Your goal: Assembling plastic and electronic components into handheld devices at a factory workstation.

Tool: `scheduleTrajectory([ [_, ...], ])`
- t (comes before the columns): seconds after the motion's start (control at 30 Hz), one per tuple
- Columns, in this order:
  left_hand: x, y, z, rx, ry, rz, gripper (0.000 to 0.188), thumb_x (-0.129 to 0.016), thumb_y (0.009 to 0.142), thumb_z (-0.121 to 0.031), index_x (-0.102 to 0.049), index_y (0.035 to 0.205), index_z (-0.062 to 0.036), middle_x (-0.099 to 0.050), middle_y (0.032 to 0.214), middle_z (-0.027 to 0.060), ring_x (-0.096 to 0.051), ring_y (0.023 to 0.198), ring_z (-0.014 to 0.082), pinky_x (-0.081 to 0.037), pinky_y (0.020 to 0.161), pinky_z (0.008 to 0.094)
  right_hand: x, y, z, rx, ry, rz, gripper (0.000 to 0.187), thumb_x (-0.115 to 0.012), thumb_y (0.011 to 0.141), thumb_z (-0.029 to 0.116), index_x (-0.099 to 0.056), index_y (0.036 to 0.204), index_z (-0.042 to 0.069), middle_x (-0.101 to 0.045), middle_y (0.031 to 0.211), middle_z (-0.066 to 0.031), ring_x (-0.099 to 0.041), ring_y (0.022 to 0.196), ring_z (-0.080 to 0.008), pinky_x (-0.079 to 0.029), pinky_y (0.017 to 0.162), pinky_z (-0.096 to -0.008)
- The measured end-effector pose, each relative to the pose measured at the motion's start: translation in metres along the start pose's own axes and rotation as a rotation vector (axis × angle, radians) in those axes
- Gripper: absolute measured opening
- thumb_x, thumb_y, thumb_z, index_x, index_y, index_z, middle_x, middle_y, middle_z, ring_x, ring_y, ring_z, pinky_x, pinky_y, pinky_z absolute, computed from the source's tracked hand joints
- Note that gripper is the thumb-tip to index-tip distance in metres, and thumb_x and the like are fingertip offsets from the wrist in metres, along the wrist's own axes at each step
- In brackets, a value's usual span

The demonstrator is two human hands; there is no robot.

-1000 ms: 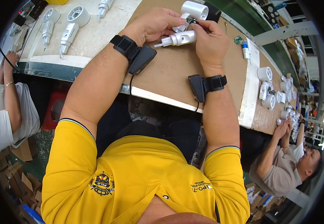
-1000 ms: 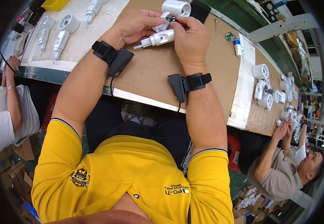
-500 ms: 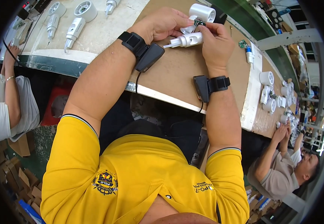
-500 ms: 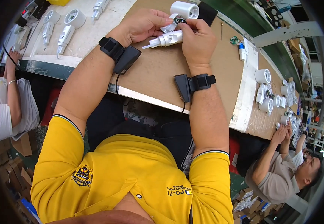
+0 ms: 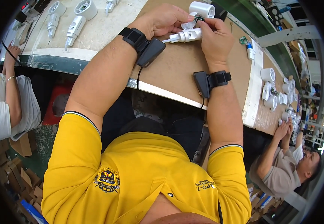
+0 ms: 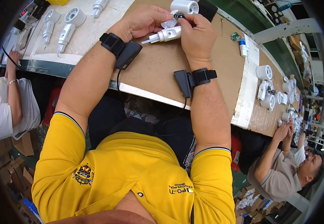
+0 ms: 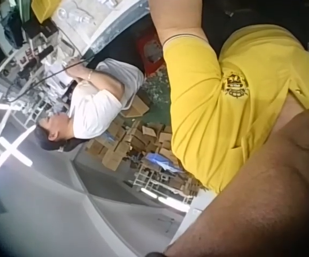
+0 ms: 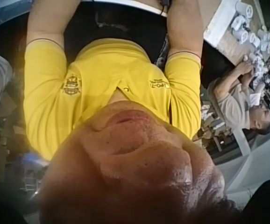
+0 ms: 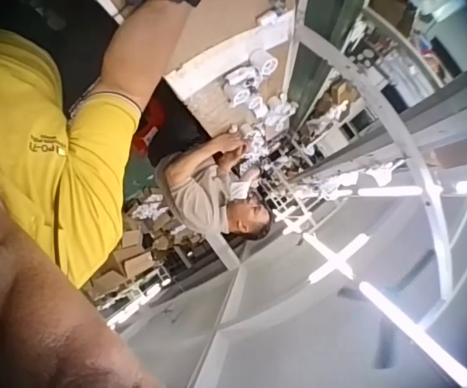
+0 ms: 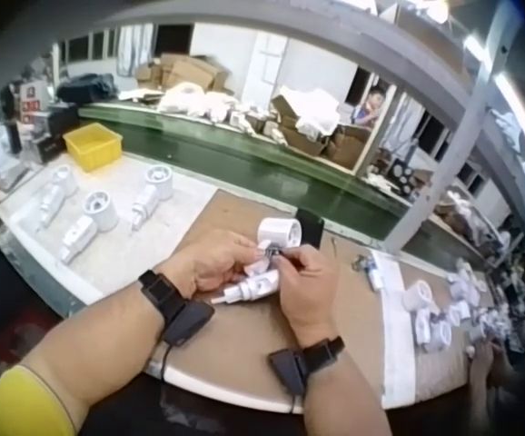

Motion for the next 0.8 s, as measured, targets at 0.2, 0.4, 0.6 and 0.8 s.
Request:
scheduleTrajectory([
  [0.2,0.001,-0.003,0.003,-0.033,0.111,-0.033,0.023,-0.067,0.095,-0.018,-0.067,0.110,-0.0006,-0.071,0.098,0.0068,-0.066,0.086,0.0143,-0.053,0.076,0.0279,-0.001,-0.001,-0.001,0.025,-0.018,0.001,0.015,-0.078,0.080,0.011,-0.072,0.090,0.001,-0.071,0.078,-0.0066,-0.064,0.069,-0.0122,-0.051,0.065,-0.0261],
  [0.4,0.001,-0.005,0.002,-0.011,0.101,-0.004,0.023,-0.064,0.097,-0.016,-0.065,0.112,0.0011,-0.070,0.101,0.0083,-0.067,0.088,0.0149,-0.056,0.082,0.0282,0.000,-0.001,0.001,0.055,-0.029,-0.016,0.014,-0.077,0.080,0.010,-0.071,0.087,0.000,-0.070,0.076,-0.0085,-0.064,0.067,-0.0147,-0.051,0.064,-0.0273],
  [0.6,-0.003,-0.007,-0.001,-0.038,0.067,-0.020,0.024,-0.068,0.094,-0.018,-0.067,0.109,0.0013,-0.071,0.097,0.0088,-0.068,0.080,0.0150,-0.054,0.075,0.0276,-0.001,0.001,0.002,0.123,-0.056,-0.032,0.013,-0.077,0.078,0.009,-0.071,0.087,0.000,-0.069,0.076,-0.0096,-0.065,0.067,-0.0175,-0.051,0.063,-0.0284],
  [0.8,-0.009,-0.008,-0.003,-0.049,0.083,-0.034,0.024,-0.069,0.093,-0.017,-0.067,0.110,0.0010,-0.071,0.097,0.0095,-0.068,0.082,0.0153,-0.055,0.076,0.0283,-0.002,0.001,0.005,0.151,-0.075,-0.054,0.013,-0.076,0.078,0.009,-0.071,0.086,0.000,-0.069,0.076,-0.0102,-0.066,0.067,-0.0195,-0.052,0.063,-0.0295],
])
Point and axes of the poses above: each hand's wrist, its own y-axis towards the middle knuckle, its own x-axis out of the back of the hand, z = x × y, the point moved 3 cm from there along y, towards the middle knuckle
